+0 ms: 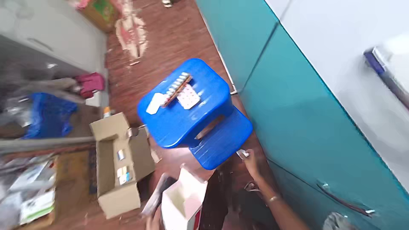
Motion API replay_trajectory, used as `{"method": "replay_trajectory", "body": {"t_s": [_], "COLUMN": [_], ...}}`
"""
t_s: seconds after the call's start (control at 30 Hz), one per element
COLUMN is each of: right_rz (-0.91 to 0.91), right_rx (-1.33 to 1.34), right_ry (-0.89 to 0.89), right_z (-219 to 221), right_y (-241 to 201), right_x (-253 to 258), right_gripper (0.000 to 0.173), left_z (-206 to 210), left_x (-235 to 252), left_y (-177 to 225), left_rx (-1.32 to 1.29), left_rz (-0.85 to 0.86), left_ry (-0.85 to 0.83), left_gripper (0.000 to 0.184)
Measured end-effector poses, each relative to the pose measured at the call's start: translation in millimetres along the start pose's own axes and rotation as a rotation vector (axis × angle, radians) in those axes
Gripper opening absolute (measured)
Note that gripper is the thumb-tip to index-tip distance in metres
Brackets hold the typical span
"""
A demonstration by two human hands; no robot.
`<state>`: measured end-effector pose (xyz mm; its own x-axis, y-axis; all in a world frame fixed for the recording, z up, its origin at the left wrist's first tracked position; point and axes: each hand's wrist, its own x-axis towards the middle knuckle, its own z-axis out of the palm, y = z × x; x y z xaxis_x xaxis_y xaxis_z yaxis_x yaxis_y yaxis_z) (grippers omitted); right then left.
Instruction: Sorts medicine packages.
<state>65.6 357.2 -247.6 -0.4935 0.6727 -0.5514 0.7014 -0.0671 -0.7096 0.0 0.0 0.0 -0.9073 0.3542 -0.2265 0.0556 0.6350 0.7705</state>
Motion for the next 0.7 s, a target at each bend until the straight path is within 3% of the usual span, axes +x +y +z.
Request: {"method": "replay_trajectory", "body": {"t_s": [0.1, 0.23, 0.33, 0.4, 0.47, 0.6, 0.7], "right_rz": [-0.213, -0.483, -0.883, -1.164, -1.314, -1.170, -1.137], "right_rx": [0.390, 0.716, 0.332, -0.050, -0.343, -0.750, -0.929], "right_ry": [0.021, -0.145, -0.272, -0.350, -0.437, -0.704, -1.078], "right_z": [-58.8, -146.7, -176.8, -185.9, -185.6, -154.3, -117.7], "right_y": [-154.6, -334.6, -388.4, -406.4, -423.8, -479.5, -519.6], "right_x": [-102.6, -271.1, -356.3, -383.0, -407.2, -465.9, -492.8], "right_gripper": [0.049, 0.025, 0.015, 0.015, 0.016, 0.018, 0.032], "left_z": [-34.1, -80.7, -116.1, -135.7, -159.2, -200.6, -236.7], "left_x": [-12.4, -39.4, -70.8, -89.4, -108.4, -138.2, -141.7], "left_y": [65.6, 127.0, 178.5, 200.3, 210.9, 218.1, 207.7], "left_rx": [0.119, 0.177, 0.200, 0.219, 0.258, 0.347, 0.351], "left_rz": [0.115, 0.341, 0.441, 0.477, 0.514, 0.541, 0.509], "left_ry": [0.093, 0.235, 0.305, 0.374, 0.437, 0.495, 0.535], "left_gripper": [0.119, 0.110, 0.103, 0.101, 0.096, 0.089, 0.091]}}
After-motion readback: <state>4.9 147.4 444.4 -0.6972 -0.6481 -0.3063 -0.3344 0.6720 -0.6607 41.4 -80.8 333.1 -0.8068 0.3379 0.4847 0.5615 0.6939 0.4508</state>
